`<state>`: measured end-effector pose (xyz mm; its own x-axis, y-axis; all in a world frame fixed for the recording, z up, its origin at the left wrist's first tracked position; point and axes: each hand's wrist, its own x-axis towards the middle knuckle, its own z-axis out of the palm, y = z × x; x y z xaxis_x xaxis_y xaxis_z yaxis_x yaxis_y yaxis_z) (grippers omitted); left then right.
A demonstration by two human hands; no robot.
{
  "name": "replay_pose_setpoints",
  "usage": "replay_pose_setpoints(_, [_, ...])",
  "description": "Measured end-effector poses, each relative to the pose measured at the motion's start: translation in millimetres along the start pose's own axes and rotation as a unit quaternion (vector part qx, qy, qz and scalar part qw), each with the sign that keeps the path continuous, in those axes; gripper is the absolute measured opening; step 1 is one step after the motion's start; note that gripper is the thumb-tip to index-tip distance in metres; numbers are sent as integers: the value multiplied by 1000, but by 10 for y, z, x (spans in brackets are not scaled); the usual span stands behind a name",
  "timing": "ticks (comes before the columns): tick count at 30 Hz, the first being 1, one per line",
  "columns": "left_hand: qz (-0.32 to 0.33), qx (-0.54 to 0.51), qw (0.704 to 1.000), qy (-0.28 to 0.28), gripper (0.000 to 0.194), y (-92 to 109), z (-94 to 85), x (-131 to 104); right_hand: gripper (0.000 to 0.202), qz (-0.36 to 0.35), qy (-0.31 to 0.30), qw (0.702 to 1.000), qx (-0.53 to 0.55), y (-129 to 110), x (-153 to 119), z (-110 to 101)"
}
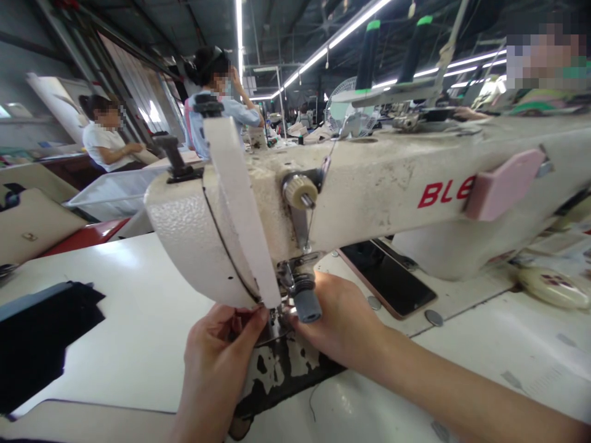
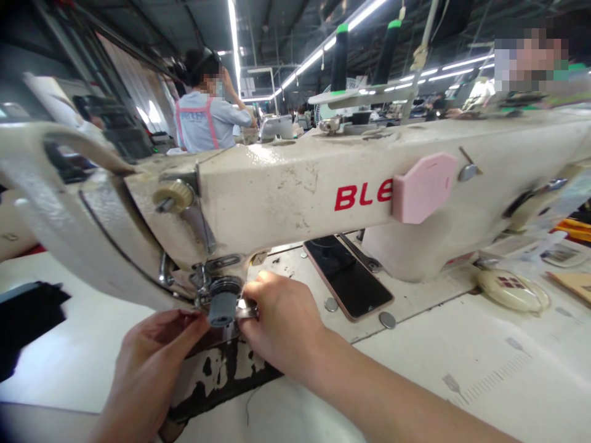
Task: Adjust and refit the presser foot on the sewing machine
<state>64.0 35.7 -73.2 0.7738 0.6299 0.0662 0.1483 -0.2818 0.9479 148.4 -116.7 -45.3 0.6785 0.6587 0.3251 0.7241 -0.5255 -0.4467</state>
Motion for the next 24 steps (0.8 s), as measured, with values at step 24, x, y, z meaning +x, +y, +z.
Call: replay_pose_setpoints(24, [47, 282, 952, -108, 23, 218, -82, 14, 19, -80, 26, 996, 34, 131, -16, 10])
